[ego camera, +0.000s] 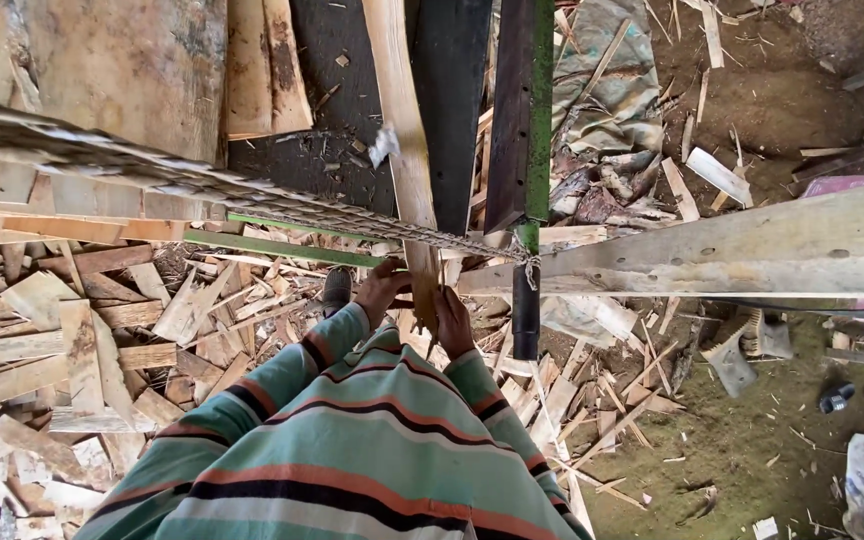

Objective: Handling and sorting thin wood veneers using a mechanical slicing machine in a workshop.

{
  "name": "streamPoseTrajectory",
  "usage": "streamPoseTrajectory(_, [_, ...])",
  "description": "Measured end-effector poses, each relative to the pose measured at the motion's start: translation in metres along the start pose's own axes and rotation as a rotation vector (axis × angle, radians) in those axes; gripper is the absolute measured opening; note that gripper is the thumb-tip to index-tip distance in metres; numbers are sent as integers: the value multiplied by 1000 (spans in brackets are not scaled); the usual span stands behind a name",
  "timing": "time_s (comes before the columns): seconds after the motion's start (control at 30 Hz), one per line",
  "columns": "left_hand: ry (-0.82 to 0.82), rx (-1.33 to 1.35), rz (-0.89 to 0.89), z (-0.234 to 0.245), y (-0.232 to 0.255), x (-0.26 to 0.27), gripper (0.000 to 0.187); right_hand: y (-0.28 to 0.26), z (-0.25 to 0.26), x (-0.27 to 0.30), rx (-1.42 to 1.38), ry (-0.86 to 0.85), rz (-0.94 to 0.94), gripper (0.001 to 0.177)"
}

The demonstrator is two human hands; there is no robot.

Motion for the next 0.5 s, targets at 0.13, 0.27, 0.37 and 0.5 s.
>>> streamPoseTrajectory(0.13, [86,592,504,1,34,-6,48,-39,2,9,360,-9,219,31])
streamPoseTrajectory(0.27, [84,550,513,-6,47,-24,51,-36,5,24,245,-13,-15,39])
streamPoseTrajectory(0.37, [181,952,443,-36,-82,-34,43,-55,8,38,366,-19,-14,44])
streamPoseTrajectory(0.5, [536,1464,122,-15,-177,-64,23,-9,98,66,-8,269,-20,36])
Point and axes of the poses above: each hand's wrist, its own x-axis away from the middle knuckle, its own z-axis out of the back of the hand, y = z × x, the point moved 10 cm from there along -x, towards the middle knuckle, and after that the axes turned 10 degrees about -x, right-handed, at the moved point
